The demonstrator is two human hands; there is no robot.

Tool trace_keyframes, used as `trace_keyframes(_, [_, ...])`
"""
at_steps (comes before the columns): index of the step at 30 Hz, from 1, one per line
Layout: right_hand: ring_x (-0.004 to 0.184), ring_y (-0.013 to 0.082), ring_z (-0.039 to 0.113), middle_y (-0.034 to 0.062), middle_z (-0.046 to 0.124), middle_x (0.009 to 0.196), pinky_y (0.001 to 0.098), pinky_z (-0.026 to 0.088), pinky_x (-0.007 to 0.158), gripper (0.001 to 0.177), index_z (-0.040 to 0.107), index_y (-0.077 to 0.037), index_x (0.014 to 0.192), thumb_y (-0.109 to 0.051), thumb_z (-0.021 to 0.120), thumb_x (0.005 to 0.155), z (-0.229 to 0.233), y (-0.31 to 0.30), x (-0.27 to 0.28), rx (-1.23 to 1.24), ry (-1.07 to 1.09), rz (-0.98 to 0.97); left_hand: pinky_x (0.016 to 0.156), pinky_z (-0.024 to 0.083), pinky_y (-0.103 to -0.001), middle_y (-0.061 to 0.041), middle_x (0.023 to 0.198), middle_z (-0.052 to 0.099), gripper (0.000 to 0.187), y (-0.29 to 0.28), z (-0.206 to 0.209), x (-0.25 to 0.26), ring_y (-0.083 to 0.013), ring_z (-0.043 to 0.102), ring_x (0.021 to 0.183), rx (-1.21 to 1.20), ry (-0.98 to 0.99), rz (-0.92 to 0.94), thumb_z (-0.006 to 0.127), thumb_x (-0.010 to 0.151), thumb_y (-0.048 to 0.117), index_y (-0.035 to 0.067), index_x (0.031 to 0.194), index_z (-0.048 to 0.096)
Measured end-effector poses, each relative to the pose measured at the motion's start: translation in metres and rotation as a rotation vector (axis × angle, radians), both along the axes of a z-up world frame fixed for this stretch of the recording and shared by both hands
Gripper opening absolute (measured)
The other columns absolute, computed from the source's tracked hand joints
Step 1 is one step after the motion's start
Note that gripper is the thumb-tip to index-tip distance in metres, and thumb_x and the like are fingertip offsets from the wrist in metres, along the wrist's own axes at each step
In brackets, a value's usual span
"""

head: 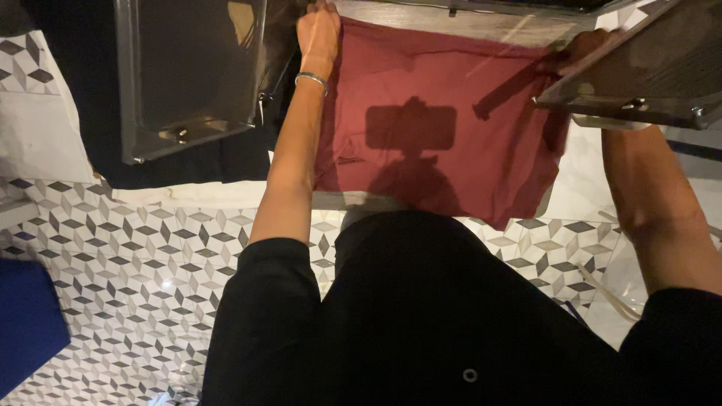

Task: The person removes a garment from a cabinet, folds a shirt by hand on a table, and places the shirt inside the cabinet.

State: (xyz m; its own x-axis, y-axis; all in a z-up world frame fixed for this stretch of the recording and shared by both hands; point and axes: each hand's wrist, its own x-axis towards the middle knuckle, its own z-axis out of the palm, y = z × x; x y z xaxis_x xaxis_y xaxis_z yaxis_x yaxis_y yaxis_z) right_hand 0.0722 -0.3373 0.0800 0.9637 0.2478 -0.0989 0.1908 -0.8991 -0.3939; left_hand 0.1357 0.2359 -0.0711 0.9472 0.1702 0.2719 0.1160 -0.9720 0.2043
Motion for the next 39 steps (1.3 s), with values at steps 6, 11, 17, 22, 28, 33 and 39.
trace_keyframes(6, [0.109,0.0336,0.065,0.0141,0.070,0.119,0.0502,0.050,0.094,0.039,0.067,-0.012,0.125,-0.041,0.069,0.099,-0.014,-0.020,0.010,0.041,-0.093,-0.091,0.060,0.060,-0.042,-0.016,0.107,0.072,0.024,0.005,0.013,-0.008,-0.0301,0.072,0.086,0.347,0.126,-0.240,0.063,0.087,0.002,0.001,0.110,0.068])
trace_keyframes(11, [0.112,0.0335,0.065,0.0139,0.069,0.122,0.0511,0.049,0.097,0.038,0.066,-0.012,0.127,-0.039,0.068,0.100,-0.024,-0.036,0.016,0.057,-0.135,-0.145,0.060,0.059,-0.045,-0.017,0.102,0.072,0.038,0.013,0.048,-0.012,-0.0349,0.072,0.081,0.265,0.167,-0.351,0.071,0.074,0.002,0.003,0.112,0.068])
trace_keyframes(17, [0.116,0.0334,0.064,0.0138,0.069,0.126,0.0521,0.048,0.100,0.037,0.065,-0.013,0.129,-0.037,0.067,0.102,-0.036,-0.044,0.018,0.084,-0.147,-0.171,0.068,0.055,-0.053,-0.023,0.090,0.070,0.015,0.023,0.073,-0.010,-0.0435,0.068,0.083,-0.141,0.200,-0.407,0.077,0.090,0.013,0.004,0.098,0.068])
trace_keyframes(22, [0.119,0.0333,0.064,0.0137,0.069,0.129,0.0530,0.046,0.103,0.036,0.064,-0.013,0.131,-0.035,0.066,0.103,-0.044,-0.049,0.014,0.099,-0.150,-0.185,0.073,0.056,-0.051,-0.018,0.092,0.074,0.012,0.026,0.082,-0.018,-0.0403,0.070,0.086,-0.223,0.068,-0.513,0.070,0.087,0.004,0.003,0.099,0.067])
trace_keyframes(28, [0.123,0.0332,0.063,0.0135,0.068,0.133,0.0541,0.045,0.106,0.036,0.062,-0.013,0.134,-0.032,0.064,0.104,-0.055,-0.055,-0.012,0.130,-0.123,-0.197,0.069,0.054,-0.051,-0.020,0.095,0.069,0.020,0.026,0.101,-0.043,-0.0413,0.066,0.084,-0.090,0.089,-0.498,0.078,0.098,0.017,0.005,0.108,0.066])
trace_keyframes(33, [0.126,0.0331,0.063,0.0134,0.068,0.136,0.0550,0.044,0.108,0.035,0.061,-0.013,0.136,-0.030,0.063,0.105,-0.062,-0.058,-0.038,0.193,-0.098,-0.185,0.080,0.053,-0.047,-0.015,0.113,0.059,0.031,0.025,0.132,-0.101,-0.0368,0.060,0.108,-0.174,0.045,-0.466,0.076,0.088,0.001,0.007,0.114,0.061])
trace_keyframes(39, [0.134,0.0375,0.058,0.0143,0.066,0.142,0.0608,0.032,0.110,0.047,0.059,-0.014,0.141,-0.024,0.065,0.095,-0.057,-0.066,-0.093,-0.545,-0.344,0.018,0.084,0.054,-0.045,-0.010,0.108,0.056,0.032,0.014,0.135,-0.180,-0.0325,0.062,0.106,-0.251,0.081,-0.452,0.077,0.083,0.000,0.012,0.108,0.061])
